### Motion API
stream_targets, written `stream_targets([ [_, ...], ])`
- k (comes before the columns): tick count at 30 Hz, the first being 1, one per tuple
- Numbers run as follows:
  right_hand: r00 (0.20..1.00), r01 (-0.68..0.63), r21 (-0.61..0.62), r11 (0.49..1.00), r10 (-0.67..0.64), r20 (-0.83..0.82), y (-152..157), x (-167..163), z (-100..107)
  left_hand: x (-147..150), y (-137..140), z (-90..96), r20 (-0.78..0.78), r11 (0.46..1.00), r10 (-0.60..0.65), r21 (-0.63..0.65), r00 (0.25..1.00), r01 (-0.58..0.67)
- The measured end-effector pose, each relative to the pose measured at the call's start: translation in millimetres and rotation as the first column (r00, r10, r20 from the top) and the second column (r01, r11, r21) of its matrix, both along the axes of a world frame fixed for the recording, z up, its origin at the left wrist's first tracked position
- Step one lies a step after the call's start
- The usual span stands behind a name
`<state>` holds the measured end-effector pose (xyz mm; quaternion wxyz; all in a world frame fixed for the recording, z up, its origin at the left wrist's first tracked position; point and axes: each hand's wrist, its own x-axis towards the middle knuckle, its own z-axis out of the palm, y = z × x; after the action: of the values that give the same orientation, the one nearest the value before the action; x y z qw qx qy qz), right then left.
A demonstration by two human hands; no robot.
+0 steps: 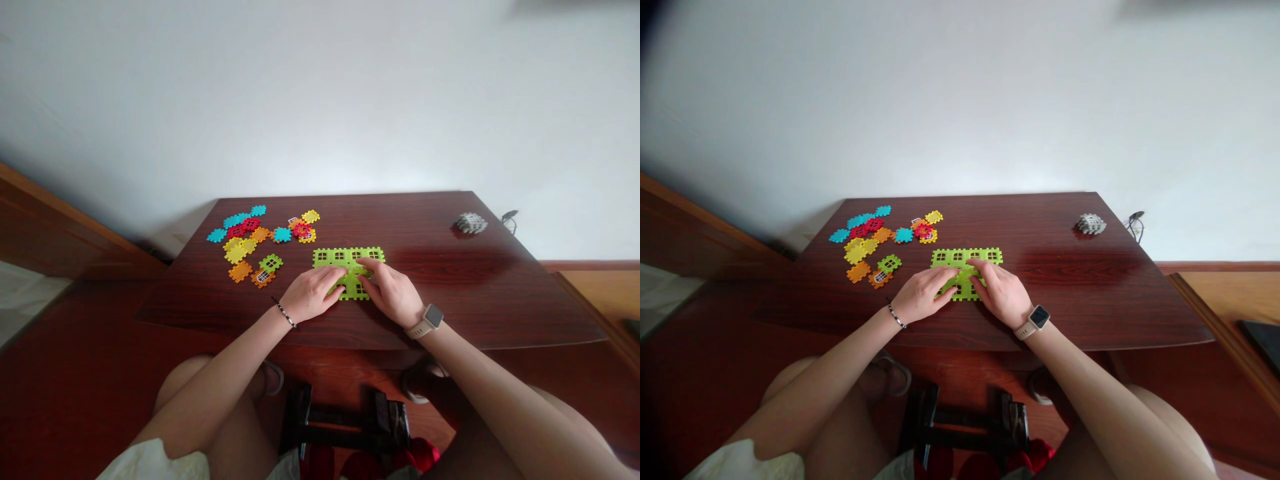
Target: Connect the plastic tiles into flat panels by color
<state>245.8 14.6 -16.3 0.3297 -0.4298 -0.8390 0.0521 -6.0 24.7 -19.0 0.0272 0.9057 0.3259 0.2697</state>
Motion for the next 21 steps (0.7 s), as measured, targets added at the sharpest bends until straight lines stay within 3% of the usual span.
stream_targets([
  [6, 0.977, 0.113, -0.107, 0.988, -0.130, -0.169, 3, 2, 8, 0, 4, -2.8, -0.033, 1.000, 0.000, -0.011, 0.999, -0.001],
  [10, 0.881, 0.072, -0.296, 0.952, -0.200, -0.429, 10, 7, 16, 1, 4, -3.3, -0.056, 0.999, -0.004, -0.039, 0.998, 0.002],
  [15, 0.728, -0.035, -0.507, 0.861, -0.326, -0.604, 23, 19, 18, 1, 5, -5.5, -0.061, 0.998, -0.006, -0.058, 0.998, 0.003],
  [21, 0.606, -0.217, -0.698, 0.683, -0.466, -0.644, 27, 33, 14, 0, 7, -7.1, -0.061, 0.998, -0.014, -0.056, 0.998, 0.011],
])
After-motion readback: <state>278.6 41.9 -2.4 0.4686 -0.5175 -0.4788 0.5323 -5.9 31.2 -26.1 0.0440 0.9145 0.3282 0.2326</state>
